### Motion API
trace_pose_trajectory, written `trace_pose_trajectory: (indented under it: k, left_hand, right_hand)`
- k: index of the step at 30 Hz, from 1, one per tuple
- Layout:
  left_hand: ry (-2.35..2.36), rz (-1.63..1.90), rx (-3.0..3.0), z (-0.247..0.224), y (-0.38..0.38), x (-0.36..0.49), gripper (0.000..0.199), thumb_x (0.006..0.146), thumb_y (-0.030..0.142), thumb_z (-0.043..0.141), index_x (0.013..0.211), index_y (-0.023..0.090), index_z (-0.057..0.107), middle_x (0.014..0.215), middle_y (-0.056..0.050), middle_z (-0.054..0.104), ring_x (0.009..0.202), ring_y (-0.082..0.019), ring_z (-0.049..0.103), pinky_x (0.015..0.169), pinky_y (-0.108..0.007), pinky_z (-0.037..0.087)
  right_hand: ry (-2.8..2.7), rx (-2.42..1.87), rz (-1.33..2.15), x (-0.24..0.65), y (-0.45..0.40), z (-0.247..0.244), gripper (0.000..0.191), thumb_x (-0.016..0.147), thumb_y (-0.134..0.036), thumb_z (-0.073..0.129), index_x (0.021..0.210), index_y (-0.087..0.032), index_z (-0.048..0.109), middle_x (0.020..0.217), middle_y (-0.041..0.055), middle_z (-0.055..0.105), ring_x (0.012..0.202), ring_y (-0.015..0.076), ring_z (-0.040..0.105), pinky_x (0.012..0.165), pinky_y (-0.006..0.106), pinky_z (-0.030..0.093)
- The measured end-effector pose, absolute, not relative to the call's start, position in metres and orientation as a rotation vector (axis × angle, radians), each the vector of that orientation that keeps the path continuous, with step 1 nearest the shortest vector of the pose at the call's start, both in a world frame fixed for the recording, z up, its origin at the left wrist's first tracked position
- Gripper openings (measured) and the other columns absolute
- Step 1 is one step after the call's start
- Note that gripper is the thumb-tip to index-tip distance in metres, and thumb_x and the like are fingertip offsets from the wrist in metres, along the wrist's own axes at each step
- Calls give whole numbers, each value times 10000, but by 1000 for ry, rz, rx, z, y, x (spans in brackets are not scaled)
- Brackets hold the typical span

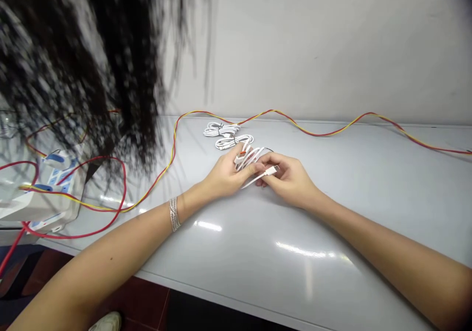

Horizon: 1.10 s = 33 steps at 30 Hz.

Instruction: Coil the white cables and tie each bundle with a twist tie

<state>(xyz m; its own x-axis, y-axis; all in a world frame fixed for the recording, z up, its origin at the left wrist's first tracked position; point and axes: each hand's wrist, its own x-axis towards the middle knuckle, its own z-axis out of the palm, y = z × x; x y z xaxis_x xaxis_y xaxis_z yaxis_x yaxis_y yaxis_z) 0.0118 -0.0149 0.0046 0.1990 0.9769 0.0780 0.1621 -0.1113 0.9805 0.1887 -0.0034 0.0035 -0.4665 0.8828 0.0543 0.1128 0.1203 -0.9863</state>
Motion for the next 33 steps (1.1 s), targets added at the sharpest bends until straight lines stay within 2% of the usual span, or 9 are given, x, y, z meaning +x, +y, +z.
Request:
trace_pose_trajectory:
  k: [4, 8, 11, 13, 17, 21, 24, 30, 33]
  left_hand:
    - [1153, 1028, 1433, 8, -12, 13, 350, 909, 527, 551, 939, 179, 527, 565, 52, 467, 433, -65, 402, 455, -210, 338]
    - [1171, 1042, 1321, 11, -10, 15, 412, 882, 603, 548, 898, 198, 477, 539, 72, 386, 393, -54, 343, 404, -203, 271]
    - [1067, 1007, 1299, 12, -13, 15, 502, 845, 679, 536, 1035, 222, 453, 534, 82, 388, 383, -57, 321, 401, -204, 254]
    - [998, 974, 1284, 12, -15, 15, 548, 870, 718, 433, 1098, 220, 458, 534, 70, 408, 384, -64, 320, 402, -212, 264]
    - [957, 962, 1245, 13, -19, 14, 514, 949, 635, 344, 1227, 226, 485, 622, 28, 484, 455, -92, 420, 442, -222, 351]
    - [917, 873, 1283, 16, -22, 14, 580, 970, 539, 395, 1474, 267, 306, 812, -36, 605, 692, -157, 633, 558, -246, 458]
    - [842, 779, 1350, 22, -26, 14, 702, 975, 486, 428, 1559, 280, 97, 829, -50, 629, 783, -183, 665, 620, -258, 482]
    - [815, 684, 1489, 28, -28, 12, 729, 979, 463, 445, 1563, 249, 64, 682, 18, 538, 588, -113, 525, 591, -236, 433]
    - [842, 641, 1461, 29, -27, 12, 736, 975, 513, 432, 1551, 252, 54, 647, 42, 534, 487, -75, 441, 523, -205, 376]
  right_hand:
    - [-1667, -953, 1432, 190, -4, 4, 366, 754, -152, 675, 1085, -221, 537, 834, -15, 638, 605, 108, 626, 605, 270, 538]
    - [-1692, -880, 1502, 191, -3, 5, 611, 725, -248, 791, 1252, -247, 482, 764, -40, 618, 609, 105, 584, 640, 278, 542]
    - [-1610, -887, 1562, 191, -2, 5, 641, 723, -321, 811, 1270, -249, 484, 732, -43, 611, 617, 126, 609, 593, 281, 552]
    - [-1558, -903, 1582, 190, -2, 5, 661, 714, -354, 818, 1273, -260, 478, 754, -37, 635, 626, 145, 647, 563, 284, 558]
    - [-1526, -945, 1575, 190, -2, 6, 735, 668, -358, 850, 1293, -265, 474, 727, -46, 661, 541, 142, 651, 544, 291, 568]
    - [-1471, -985, 1576, 190, -2, 7, 713, 644, -345, 856, 1238, -222, 482, 665, -46, 676, 517, 144, 651, 517, 272, 555]
    - [-1512, -990, 1573, 190, -3, 9, 604, 685, -346, 817, 1192, -217, 515, 628, -40, 679, 518, 149, 652, 455, 232, 498]
    - [-1627, -905, 1609, 191, -6, 14, 478, 752, -291, 760, 1195, -227, 593, 612, -32, 694, 525, 152, 672, 438, 218, 449]
    - [-1611, -882, 1629, 192, -5, 15, 377, 752, -296, 774, 1092, -211, 635, 649, -13, 712, 563, 168, 701, 413, 214, 427]
